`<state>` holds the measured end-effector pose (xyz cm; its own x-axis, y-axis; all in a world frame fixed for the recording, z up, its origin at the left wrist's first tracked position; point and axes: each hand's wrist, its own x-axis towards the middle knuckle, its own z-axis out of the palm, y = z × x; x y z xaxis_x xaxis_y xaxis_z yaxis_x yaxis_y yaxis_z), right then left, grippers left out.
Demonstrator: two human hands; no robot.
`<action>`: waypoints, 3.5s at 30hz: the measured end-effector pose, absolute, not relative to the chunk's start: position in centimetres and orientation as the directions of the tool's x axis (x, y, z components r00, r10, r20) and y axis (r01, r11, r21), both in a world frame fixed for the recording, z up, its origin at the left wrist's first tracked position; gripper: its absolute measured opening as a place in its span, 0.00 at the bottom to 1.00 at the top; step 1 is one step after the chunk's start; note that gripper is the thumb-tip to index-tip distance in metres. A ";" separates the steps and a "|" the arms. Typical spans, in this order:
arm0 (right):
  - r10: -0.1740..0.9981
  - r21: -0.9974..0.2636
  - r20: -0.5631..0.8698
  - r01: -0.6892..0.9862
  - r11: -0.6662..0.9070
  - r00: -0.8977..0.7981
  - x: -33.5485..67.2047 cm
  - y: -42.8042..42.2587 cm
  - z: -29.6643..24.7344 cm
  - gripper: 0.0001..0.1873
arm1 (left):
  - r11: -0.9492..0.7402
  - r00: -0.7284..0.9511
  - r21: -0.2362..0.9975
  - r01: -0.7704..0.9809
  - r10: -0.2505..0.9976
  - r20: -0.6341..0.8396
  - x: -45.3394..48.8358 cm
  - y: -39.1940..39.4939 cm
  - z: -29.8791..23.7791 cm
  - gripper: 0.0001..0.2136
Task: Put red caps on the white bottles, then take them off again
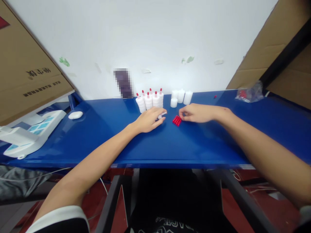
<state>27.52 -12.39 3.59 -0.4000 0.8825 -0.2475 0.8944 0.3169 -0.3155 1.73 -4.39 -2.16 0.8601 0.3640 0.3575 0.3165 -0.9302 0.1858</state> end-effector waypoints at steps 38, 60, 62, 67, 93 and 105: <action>0.813 -0.236 0.341 0.794 0.560 -0.472 25.0 -13.1 2.9 0.15 | -0.906 0.810 -0.001 0.424 0.379 0.448 2.5 -5.3 -1.8 0.22; 0.880 -0.706 0.451 0.543 0.454 -0.148 24.5 -11.3 1.1 0.13 | -0.911 0.708 0.210 0.355 0.409 0.577 2.3 -5.2 -1.4 0.28; 0.886 -0.683 0.464 0.636 0.360 -0.003 25.8 -10.3 2.2 0.11 | -0.894 0.697 0.248 0.374 0.447 0.560 2.0 -4.9 -1.4 0.24; 0.888 -0.501 0.451 0.850 0.164 0.094 27.9 -7.3 4.1 0.10 | -0.894 0.750 0.283 0.348 0.446 0.488 1.8 -4.4 -1.7 0.13; 0.796 -0.335 0.250 0.722 0.605 -0.551 22.2 -11.6 3.2 0.19 | -0.948 0.711 0.175 0.266 0.315 0.628 1.7 -4.4 -2.0 0.12; 0.928 -0.200 0.081 0.906 0.372 -0.363 31.3 -10.4 -0.1 0.18 | -0.961 0.845 0.148 0.233 0.275 0.458 2.0 -5.2 -1.7 0.15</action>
